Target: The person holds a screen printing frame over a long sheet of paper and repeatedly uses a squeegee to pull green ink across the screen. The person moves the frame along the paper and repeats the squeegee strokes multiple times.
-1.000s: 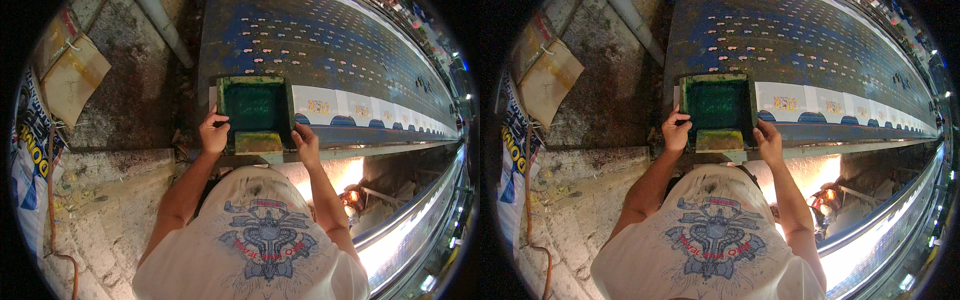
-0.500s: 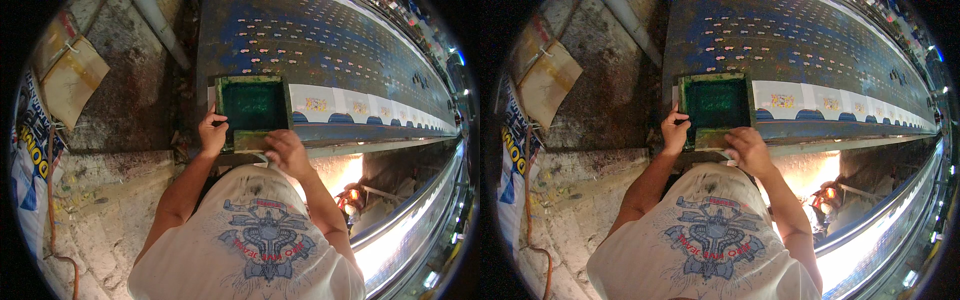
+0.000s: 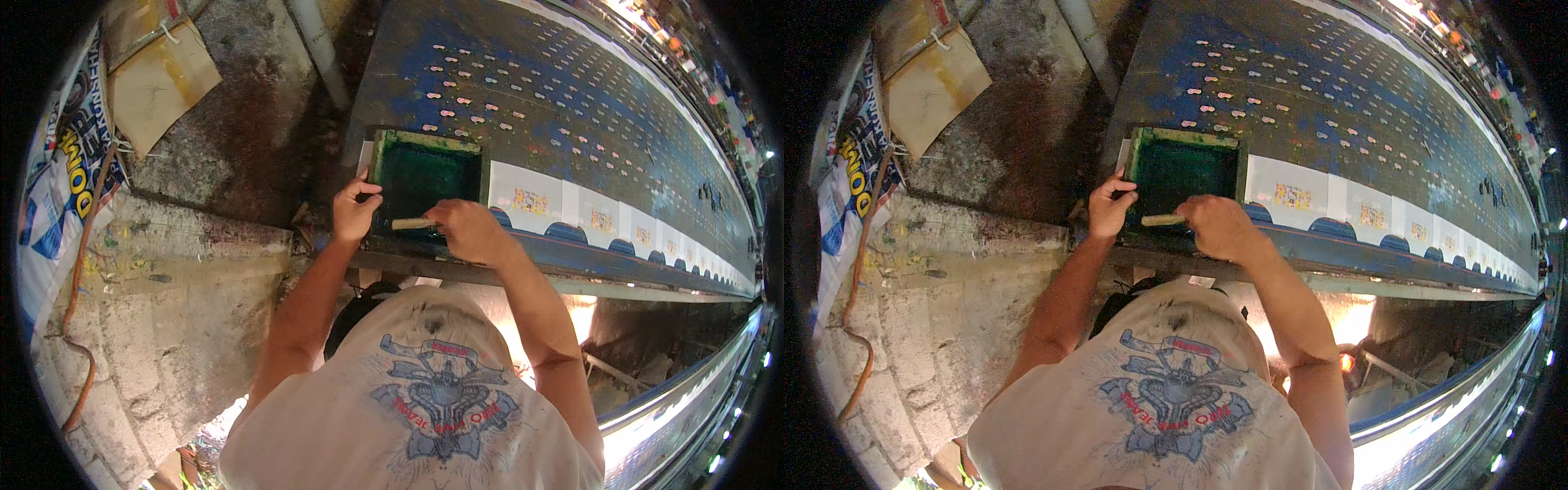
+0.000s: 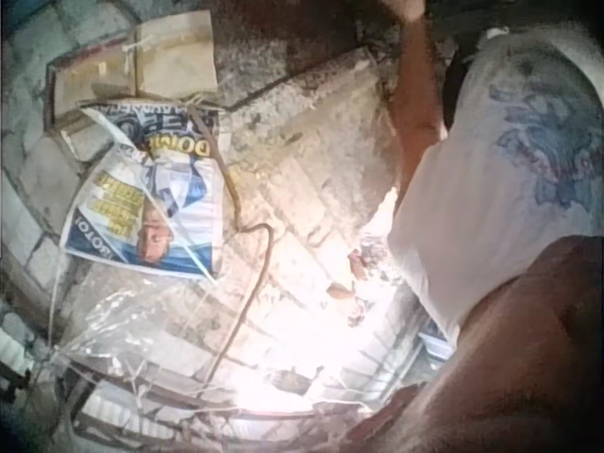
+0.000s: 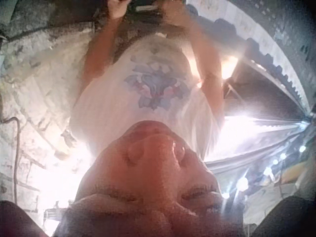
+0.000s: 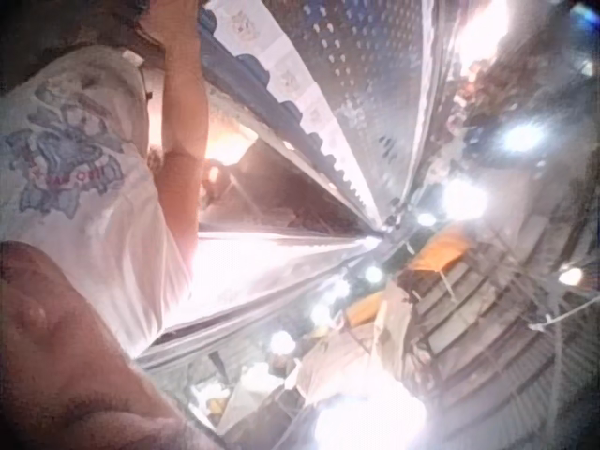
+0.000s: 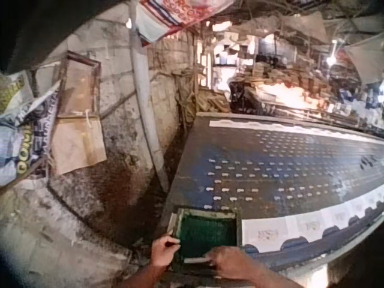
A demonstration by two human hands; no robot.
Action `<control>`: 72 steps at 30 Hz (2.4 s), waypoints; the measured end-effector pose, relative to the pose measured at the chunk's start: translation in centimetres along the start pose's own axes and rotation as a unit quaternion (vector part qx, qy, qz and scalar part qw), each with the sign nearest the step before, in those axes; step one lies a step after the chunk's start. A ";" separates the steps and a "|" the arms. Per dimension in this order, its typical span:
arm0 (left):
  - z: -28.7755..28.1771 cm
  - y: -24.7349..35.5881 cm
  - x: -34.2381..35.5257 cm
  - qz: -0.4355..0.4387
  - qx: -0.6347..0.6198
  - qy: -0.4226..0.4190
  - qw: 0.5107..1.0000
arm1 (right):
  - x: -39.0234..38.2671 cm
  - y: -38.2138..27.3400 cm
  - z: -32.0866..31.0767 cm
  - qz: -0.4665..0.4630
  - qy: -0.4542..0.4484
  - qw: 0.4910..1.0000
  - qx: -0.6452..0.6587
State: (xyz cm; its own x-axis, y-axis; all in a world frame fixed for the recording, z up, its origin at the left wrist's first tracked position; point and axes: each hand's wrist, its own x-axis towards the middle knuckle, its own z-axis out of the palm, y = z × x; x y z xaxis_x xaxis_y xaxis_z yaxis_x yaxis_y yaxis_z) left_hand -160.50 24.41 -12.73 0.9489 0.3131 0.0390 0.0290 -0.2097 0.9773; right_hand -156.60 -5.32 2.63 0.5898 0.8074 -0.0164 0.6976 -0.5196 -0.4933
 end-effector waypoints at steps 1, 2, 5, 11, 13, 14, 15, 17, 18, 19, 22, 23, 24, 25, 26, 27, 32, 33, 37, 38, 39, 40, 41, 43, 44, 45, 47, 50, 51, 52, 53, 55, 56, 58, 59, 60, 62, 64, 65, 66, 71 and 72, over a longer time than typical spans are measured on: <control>0.2 0.1 0.1 -0.011 -0.036 0.006 0.999 | 0.7 1.1 -0.7 -0.002 -0.016 1.000 0.012; 0.3 0.2 0.1 -0.013 -0.077 0.016 0.997 | 1.4 2.1 -1.1 -0.004 -0.007 1.000 0.004; 0.2 0.3 -0.1 -0.056 -0.116 0.006 0.992 | 3.7 4.5 -1.6 -0.013 0.027 0.999 -0.014; 0.3 -0.5 0.1 0.000 -0.084 0.029 0.996 | 7.3 6.7 -1.4 0.040 0.107 0.992 -0.061; 0.3 -0.8 0.2 0.012 -0.087 0.028 0.996 | 7.4 6.5 -1.0 0.040 0.103 0.991 -0.080; 0.3 -1.0 0.3 0.012 -0.107 0.021 0.994 | 7.0 6.2 -0.6 0.033 0.092 0.990 -0.101; 0.4 -1.1 0.2 0.011 -0.128 0.014 0.992 | 6.5 5.8 -0.2 0.036 0.072 0.989 -0.124; 0.4 -1.2 0.1 0.019 -0.131 0.015 0.991 | 5.0 4.4 0.6 0.035 0.062 0.989 -0.129; 0.2 -1.0 0.0 0.034 -0.139 0.014 0.990 | 4.1 3.6 1.0 0.021 0.073 0.988 -0.132; 0.1 -0.8 0.1 0.007 -0.140 0.008 0.990 | 3.6 2.7 1.6 0.031 0.061 0.988 -0.140; -0.4 0.6 0.3 -0.054 -0.130 -0.019 0.990 | 1.5 0.5 2.8 0.020 0.055 0.988 -0.146; -0.8 1.4 0.5 -0.082 -0.096 -0.025 0.992 | 0.8 -0.2 3.2 0.015 0.061 0.988 -0.143; -1.2 2.4 0.7 -0.101 -0.070 -0.030 0.992 | 0.2 -0.8 3.5 0.015 0.061 0.988 -0.140; -1.3 3.7 0.7 -0.087 -0.084 -0.010 0.993 | -0.3 -1.4 3.8 0.007 0.071 0.989 -0.133; -1.7 5.3 1.0 -0.043 -0.099 0.005 0.994 | -0.8 -2.0 4.1 0.013 0.066 0.988 -0.139; -2.5 7.1 1.6 -0.002 -0.120 0.020 0.993 | -1.2 -2.5 4.5 0.013 0.072 0.987 -0.141; -8.5 20.8 3.1 0.204 -0.018 0.111 0.973 | -2.7 -4.6 5.4 0.023 0.078 0.990 -0.118; -9.4 23.8 3.4 0.269 -0.127 0.125 0.946 | -2.8 -4.9 5.4 0.020 0.068 0.990 -0.122; -18.1 35.8 2.6 0.597 -0.121 0.006 0.793 | -3.6 -5.6 5.1 0.015 0.088 0.993 -0.081; -20.3 38.6 2.4 0.651 -0.102 -0.048 0.751 | -3.6 -5.8 4.9 0.014 0.097 0.992 -0.085; -21.6 40.9 2.4 0.688 -0.094 -0.047 0.718 | -3.5 -6.0 4.7 0.001 0.119 0.989 -0.092; -22.9 42.9 2.5 0.711 -0.029 -0.111 0.694 | -3.3 -6.0 4.2 -0.010 0.140 0.985 -0.101; -23.7 44.4 2.5 0.728 0.011 -0.133 0.672 | -3.3 -6.2 3.7 -0.021 0.162 0.982 -0.095; -24.7 46.6 2.9 0.733 0.091 -0.161 0.654 | -3.3 -6.7 2.6 -0.036 0.203 0.975 -0.078; -24.7 47.2 3.2 0.727 0.133 -0.175 0.651 | -3.1 -6.7 1.9 -0.041 0.214 0.973 -0.083; -24.7 47.8 3.4 0.725 0.152 -0.178 0.648 | -3.0 -6.9 1.5 -0.044 0.227 0.969 -0.083; -24.0 48.2 3.8 0.709 0.189 -0.186 0.654 | -3.0 -7.3 0.7 -0.038 0.255 0.963 -0.083; -22.9 48.0 4.0 0.699 0.203 -0.189 0.659 | -2.9 -7.5 -0.3 -0.040 0.288 0.953 -0.085; -22.6 47.9 4.2 0.698 0.203 -0.190 0.660 | -2.9 -7.6 -0.4 -0.049 0.295 0.950 -0.086; -22.4 47.8 4.3 0.698 0.202 -0.189 0.661 | -3.0 -7.6 -0.6 -0.052 0.300 0.949 -0.087; -22.2 47.8 4.5 0.697 0.201 -0.191 0.661 | -2.9 -7.6 -0.7 -0.057 0.304 0.947 -0.087; -22.0 47.5 4.7 0.696 0.199 -0.189 0.663 | -2.9 -7.7 -0.8 -0.067 0.307 0.945 -0.089; -21.9 47.4 4.8 0.695 0.199 -0.188 0.665 | -2.9 -7.7 -0.8 -0.068 0.305 0.946 -0.090; -21.6 47.0 5.0 0.694 0.196 -0.185 0.668 | -3.0 -7.9 -0.7 -0.069 0.303 0.946 -0.088; -21.6 46.8 5.1 0.694 0.196 -0.183 0.668 | -3.0 -8.0 -0.7 -0.068 0.303 0.947 -0.085; -21.4 46.6 5.1 0.692 0.191 -0.181 0.672 | -3.0 -8.1 -0.6 -0.069 0.305 0.946 -0.087; -20.9 46.2 5.1 0.691 0.189 -0.177 0.676 | -3.0 -8.2 -0.6 -0.067 0.312 0.944 -0.087; -20.3 45.8 5.3 0.688 0.191 -0.176 0.677 | -3.1 -8.3 -0.7 -0.071 0.318 0.941 -0.089; -20.1 45.8 5.3 0.688 0.190 -0.176 0.678 | -3.1 -8.4 -0.7 -0.069 0.320 0.941 -0.087; -19.9 45.7 5.3 0.687 0.190 -0.176 0.678 | -3.1 -8.4 -0.8 -0.073 0.323 0.939 -0.087; -19.8 45.7 5.5 0.687 0.189 -0.175 0.679 | -3.2 -8.3 -1.2 -0.064 0.328 0.940 -0.076; -20.1 46.0 5.6 0.689 0.191 -0.175 0.676 | -3.2 -8.3 -1.3 -0.070 0.331 0.938 -0.079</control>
State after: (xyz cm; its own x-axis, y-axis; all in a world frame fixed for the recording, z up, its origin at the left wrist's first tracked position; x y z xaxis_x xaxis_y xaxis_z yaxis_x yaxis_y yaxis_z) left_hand -160.15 35.17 36.59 0.1707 -0.6488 0.7415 -0.9442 -0.3230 -0.0652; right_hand -163.76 -3.96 7.95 0.5742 0.5475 0.6087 0.8082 -0.4976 -0.3148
